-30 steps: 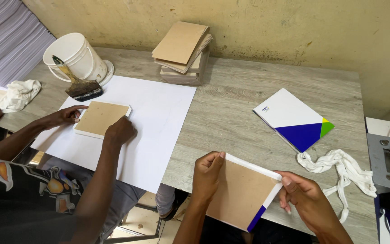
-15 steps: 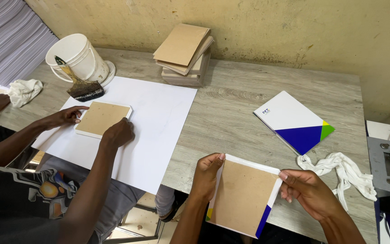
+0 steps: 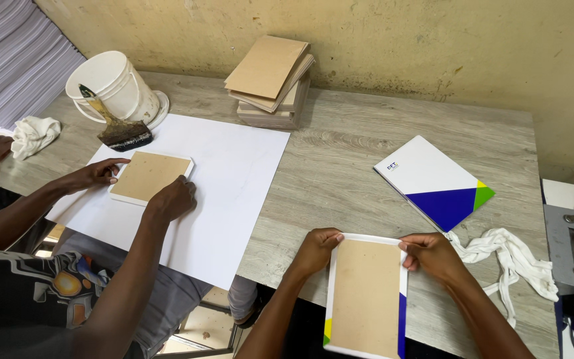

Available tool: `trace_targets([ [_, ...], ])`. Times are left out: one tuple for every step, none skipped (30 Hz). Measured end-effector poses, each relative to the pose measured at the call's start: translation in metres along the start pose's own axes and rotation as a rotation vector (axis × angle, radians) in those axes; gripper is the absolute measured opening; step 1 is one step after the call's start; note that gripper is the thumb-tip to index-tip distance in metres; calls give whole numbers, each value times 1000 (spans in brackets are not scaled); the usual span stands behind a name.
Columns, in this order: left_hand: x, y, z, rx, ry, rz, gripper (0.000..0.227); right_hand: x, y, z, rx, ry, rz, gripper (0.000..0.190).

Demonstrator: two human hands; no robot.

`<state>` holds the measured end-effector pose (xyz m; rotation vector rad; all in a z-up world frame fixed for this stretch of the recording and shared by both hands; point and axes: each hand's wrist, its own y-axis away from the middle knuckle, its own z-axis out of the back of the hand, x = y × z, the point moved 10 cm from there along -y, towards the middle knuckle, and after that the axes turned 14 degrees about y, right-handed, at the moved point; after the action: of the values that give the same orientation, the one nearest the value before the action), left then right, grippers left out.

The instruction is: The person applies glue to the spine of a book using a brush and then wraps a cover around it. They press the cover onto the book and smooth it out with their hands. The person repeats this process with multiple books, stacking the finished ones on the table.

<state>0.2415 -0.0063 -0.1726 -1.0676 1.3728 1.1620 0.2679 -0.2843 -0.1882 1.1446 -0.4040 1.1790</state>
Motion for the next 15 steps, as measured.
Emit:
trace_targets([
  [-7,-1,-1,-2,1,2,45,-2,-8,-6,3,1,-1,23],
  [-14,-3,-3,13,-135,1,19,-7,-16,-6,-47,-46,-28,23],
  [-20,-5,-6,28,-270,0,27,-12,-24,-7,-96,-94,-55,23],
  [-9,-12,-5,27,-268,3,27,-10,-28,-9,-94,-92,-58,23],
  [-8,-18,-7,26,-469,-110,50,-7,-32,-5,-148,-92,-47,22],
  [-4,-20,-11,28,-669,-218,74,-7,-34,-5,-197,-93,-41,21],
  [4,-20,-11,29,-668,-207,74,-4,-32,-7,-191,-93,-49,21],
  [-2,-11,-9,-94,-854,-343,68,-2,-27,-6,-205,-61,-41,22],
  [-8,0,-12,-215,-1038,-484,62,0,-22,-5,-219,-30,-32,23],
  [-7,1,-19,-202,-1039,-477,62,-22,-23,-5,-218,-36,-45,23],
  [-11,5,-27,-232,-1109,-508,64,-1,-16,0,-344,361,324,31],
  [-14,11,-35,-270,-1177,-531,66,14,4,-15,-443,761,706,47],
  [-7,17,-45,-265,-1178,-516,66,15,21,-25,-430,759,699,47],
  [8,13,-55,-225,-1265,-394,76,19,35,-33,-543,1091,646,48],
  [24,11,-65,-184,-1348,-270,88,24,48,-40,-656,1422,580,65],
])
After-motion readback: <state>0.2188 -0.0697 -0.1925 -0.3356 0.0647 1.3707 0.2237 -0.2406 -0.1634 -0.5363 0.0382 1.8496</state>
